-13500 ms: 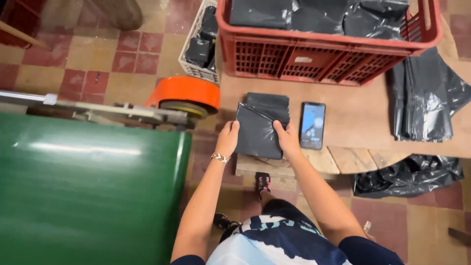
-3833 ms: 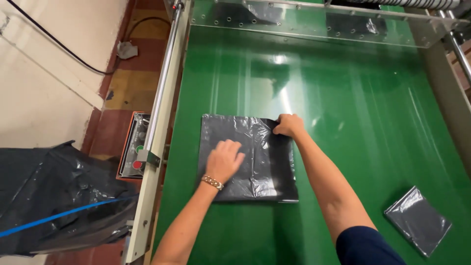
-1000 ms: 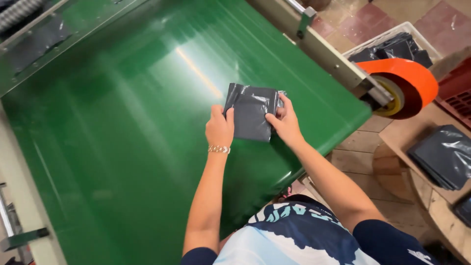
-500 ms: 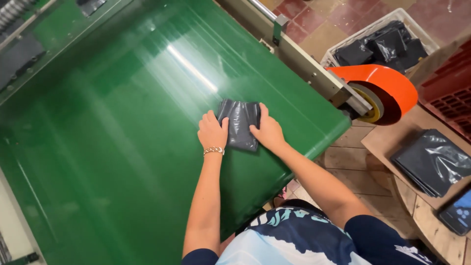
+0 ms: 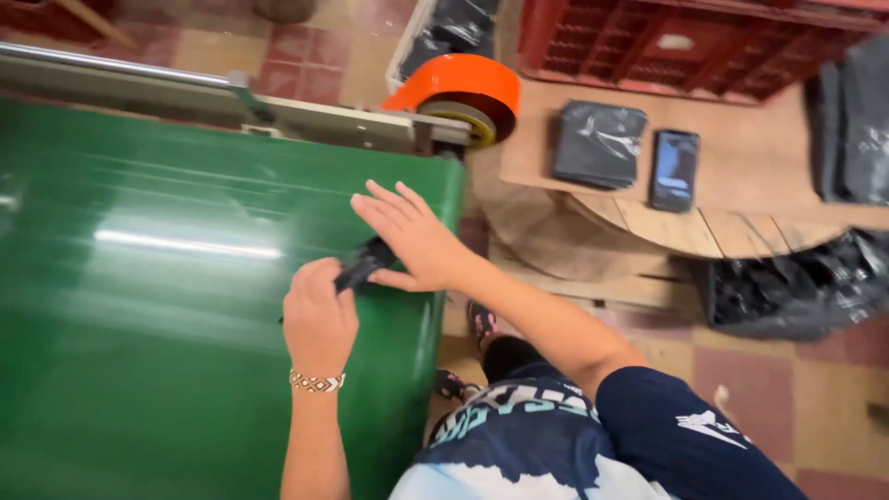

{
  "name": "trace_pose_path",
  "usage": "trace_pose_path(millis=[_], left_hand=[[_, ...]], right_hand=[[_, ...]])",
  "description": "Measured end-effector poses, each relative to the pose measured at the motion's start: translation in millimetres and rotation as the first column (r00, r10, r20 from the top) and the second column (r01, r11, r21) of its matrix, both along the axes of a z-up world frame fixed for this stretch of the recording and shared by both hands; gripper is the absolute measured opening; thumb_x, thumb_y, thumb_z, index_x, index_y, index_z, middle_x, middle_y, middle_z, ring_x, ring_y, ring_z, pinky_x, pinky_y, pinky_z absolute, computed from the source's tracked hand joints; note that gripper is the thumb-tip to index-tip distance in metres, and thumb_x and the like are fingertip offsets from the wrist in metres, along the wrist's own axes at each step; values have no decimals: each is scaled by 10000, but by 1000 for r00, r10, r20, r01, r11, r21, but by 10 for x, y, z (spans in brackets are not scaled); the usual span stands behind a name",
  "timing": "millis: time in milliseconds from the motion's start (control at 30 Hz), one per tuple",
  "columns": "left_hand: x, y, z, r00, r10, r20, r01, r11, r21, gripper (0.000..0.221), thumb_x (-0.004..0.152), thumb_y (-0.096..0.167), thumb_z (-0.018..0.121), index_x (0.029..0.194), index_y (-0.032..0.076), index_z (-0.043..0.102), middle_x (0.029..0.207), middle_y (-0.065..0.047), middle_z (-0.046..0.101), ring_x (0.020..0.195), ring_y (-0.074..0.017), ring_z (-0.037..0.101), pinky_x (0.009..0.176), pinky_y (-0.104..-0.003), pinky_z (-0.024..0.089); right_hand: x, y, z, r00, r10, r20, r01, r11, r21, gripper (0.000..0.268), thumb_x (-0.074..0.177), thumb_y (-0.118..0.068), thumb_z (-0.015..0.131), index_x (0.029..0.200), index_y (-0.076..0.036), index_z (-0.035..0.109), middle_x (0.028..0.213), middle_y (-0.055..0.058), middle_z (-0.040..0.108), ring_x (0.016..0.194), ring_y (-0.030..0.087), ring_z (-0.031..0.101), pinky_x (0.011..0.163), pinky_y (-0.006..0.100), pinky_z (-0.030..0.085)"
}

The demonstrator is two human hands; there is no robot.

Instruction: Folding plastic bags coming off a conveyor belt and stacking them into a plastic crate.

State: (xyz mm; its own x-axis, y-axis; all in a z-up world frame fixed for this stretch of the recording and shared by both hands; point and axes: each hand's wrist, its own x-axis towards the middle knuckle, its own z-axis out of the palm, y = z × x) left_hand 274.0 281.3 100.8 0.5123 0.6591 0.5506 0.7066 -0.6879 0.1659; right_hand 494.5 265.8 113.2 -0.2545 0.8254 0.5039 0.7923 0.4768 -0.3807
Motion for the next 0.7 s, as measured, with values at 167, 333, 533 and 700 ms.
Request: trace_pose_path(millis=[167, 333, 533, 700], left_hand=[[873, -228, 257, 932, -346, 106, 353, 934, -60, 205, 994, 262, 507, 1142, 135, 566, 1105, -26, 606, 1006, -248, 628, 770, -358, 498], [1765, -388, 25, 880, -462, 106, 474, 866, -159, 307, 895, 337, 675, 1147, 185, 587, 1080, 26, 612, 968, -191, 640, 734, -315, 512], [2927, -366, -435, 967, 10, 255, 221, 463, -858, 629, 950, 397, 641, 1410, 17, 442, 1357, -245, 568, 1274, -399, 544, 1066, -496, 444], [3999, -130, -513, 981, 82, 176, 165, 119, -979, 612, 1021, 502, 482, 1422, 41, 519, 1455, -224, 517, 1396, -350, 439, 1172, -452, 346]], right_hand=[[662, -926, 182, 940, -73, -334, 37, 993, -115, 578, 959, -339, 531, 1451, -47, 451, 1161, 132, 676, 1018, 386, 657, 943, 498, 510], [1360, -1579, -382, 714, -424, -557, 246, 897, -367, 347, 930, -173, 578, 1266, -157, 662, 872, 41, 752, 832, 268, 741, 778, 362, 578], [2496, -1765, -1038, 161, -652, -741, 321, 744, -586, 388, 1035, -126, 482, 1405, -19, 532, 1278, 181, 668, 1193, 207, 591, 1050, 447, 456], [3480, -1379, -1642, 16, -724, -690, 480, 611, -630, 473, 1053, -120, 497, 1494, 29, 412, 1462, 220, 500, 1379, 251, 435, 1186, 484, 298]])
